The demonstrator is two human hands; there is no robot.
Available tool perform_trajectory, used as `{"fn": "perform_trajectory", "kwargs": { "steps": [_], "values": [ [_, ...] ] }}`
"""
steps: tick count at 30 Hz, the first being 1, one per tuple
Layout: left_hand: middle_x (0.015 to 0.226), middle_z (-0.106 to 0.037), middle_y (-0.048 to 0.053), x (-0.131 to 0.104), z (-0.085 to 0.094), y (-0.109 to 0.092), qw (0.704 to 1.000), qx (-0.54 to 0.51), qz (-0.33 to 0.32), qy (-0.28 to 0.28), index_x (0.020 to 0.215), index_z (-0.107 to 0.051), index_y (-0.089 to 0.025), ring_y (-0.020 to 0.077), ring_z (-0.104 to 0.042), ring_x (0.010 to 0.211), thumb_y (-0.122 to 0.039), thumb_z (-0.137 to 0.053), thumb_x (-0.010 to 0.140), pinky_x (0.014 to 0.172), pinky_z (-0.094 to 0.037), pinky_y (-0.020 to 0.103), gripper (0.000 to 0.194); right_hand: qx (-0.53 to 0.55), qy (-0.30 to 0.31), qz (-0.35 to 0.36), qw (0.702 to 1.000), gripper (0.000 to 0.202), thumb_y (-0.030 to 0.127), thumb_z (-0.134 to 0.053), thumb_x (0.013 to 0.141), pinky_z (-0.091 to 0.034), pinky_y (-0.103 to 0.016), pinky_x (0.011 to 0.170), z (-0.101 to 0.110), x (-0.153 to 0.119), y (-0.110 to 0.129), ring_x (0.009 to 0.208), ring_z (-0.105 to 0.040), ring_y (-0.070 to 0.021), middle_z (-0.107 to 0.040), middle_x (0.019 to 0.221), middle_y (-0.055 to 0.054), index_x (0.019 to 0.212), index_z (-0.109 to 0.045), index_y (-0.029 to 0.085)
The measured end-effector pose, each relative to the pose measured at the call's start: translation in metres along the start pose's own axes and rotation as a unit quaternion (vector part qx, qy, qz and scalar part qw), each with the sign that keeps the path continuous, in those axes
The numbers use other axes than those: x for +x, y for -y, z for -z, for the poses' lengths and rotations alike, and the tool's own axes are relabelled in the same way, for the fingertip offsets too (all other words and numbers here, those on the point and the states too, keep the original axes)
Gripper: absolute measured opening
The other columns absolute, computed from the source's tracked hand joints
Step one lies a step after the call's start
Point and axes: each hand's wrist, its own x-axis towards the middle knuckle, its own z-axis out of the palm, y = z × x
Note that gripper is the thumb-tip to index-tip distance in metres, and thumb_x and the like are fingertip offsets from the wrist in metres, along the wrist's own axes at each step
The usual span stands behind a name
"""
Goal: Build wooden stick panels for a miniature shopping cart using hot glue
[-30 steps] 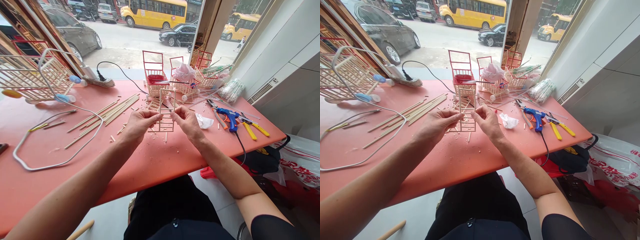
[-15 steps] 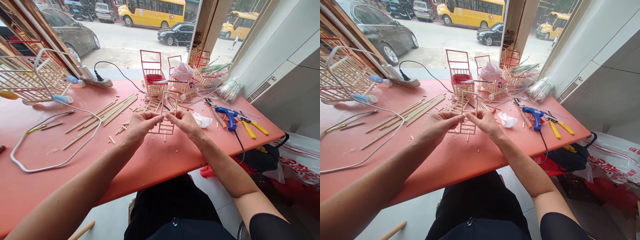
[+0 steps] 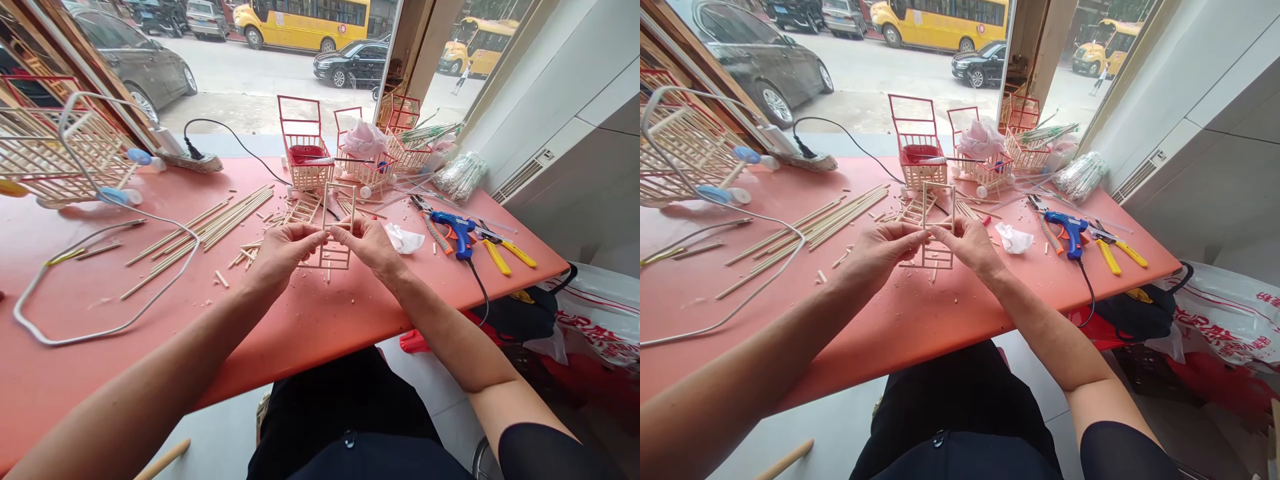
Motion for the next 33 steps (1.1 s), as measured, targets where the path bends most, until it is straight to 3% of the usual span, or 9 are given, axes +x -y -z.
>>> {"fn": "perform_trajectory", "kwargs": {
  "steps": [11, 18, 26, 33],
  "values": [
    [0.071, -0.070, 0.003, -0.003, -0.001, -0.004, 0.999, 0.030, -0.012, -0.009, 0.073, -0.080, -0.015, 0.0106, -0.051, 0.064, -0.044, -0.088, 0.067, 0.061, -0.037, 0.025, 0.030, -0.025, -0.007, 0.002, 1.000, 0.046, 0.063, -0.083, 0.077, -0.054, -0.032, 0.080, -0.002, -0.003, 0.000, 0.083, -0.068, -0.0179, -0.075, 0.086, -0.003, 0.084, -0.070, 0.019],
    [0.069, -0.069, 0.004, 0.006, 0.006, -0.003, 0.999, 0.036, 0.013, 0.007, 0.065, -0.077, -0.017, 0.0121, -0.052, 0.064, -0.042, -0.088, 0.064, 0.060, -0.038, 0.026, 0.027, -0.039, 0.020, 0.002, 0.999, 0.050, 0.070, -0.074, 0.082, -0.053, -0.030, 0.079, 0.001, -0.001, 0.002, 0.081, -0.067, -0.0164, -0.072, 0.082, -0.003, 0.082, -0.068, 0.020],
    [0.062, -0.063, 0.001, 0.004, 0.018, -0.021, 0.990, 0.140, 0.028, -0.005, 0.069, -0.080, -0.017, 0.0113, -0.047, 0.060, -0.039, -0.086, 0.064, 0.058, -0.034, 0.026, 0.024, -0.045, -0.006, -0.011, 0.999, 0.056, 0.076, -0.071, 0.081, -0.051, -0.028, 0.069, 0.008, 0.003, 0.000, 0.069, -0.062, -0.0135, -0.068, 0.079, -0.001, 0.087, -0.066, 0.020],
    [0.062, -0.066, 0.003, 0.009, 0.023, -0.018, 0.990, 0.134, 0.030, 0.008, 0.065, -0.079, -0.018, 0.0119, -0.049, 0.058, -0.041, -0.087, 0.060, 0.058, -0.036, 0.026, 0.025, -0.138, 0.007, 0.005, 0.990, 0.058, 0.076, -0.056, 0.092, -0.052, -0.031, 0.083, 0.011, 0.002, -0.001, 0.080, -0.067, -0.0160, -0.075, 0.095, -0.005, 0.089, -0.072, 0.020]
  ]
}}
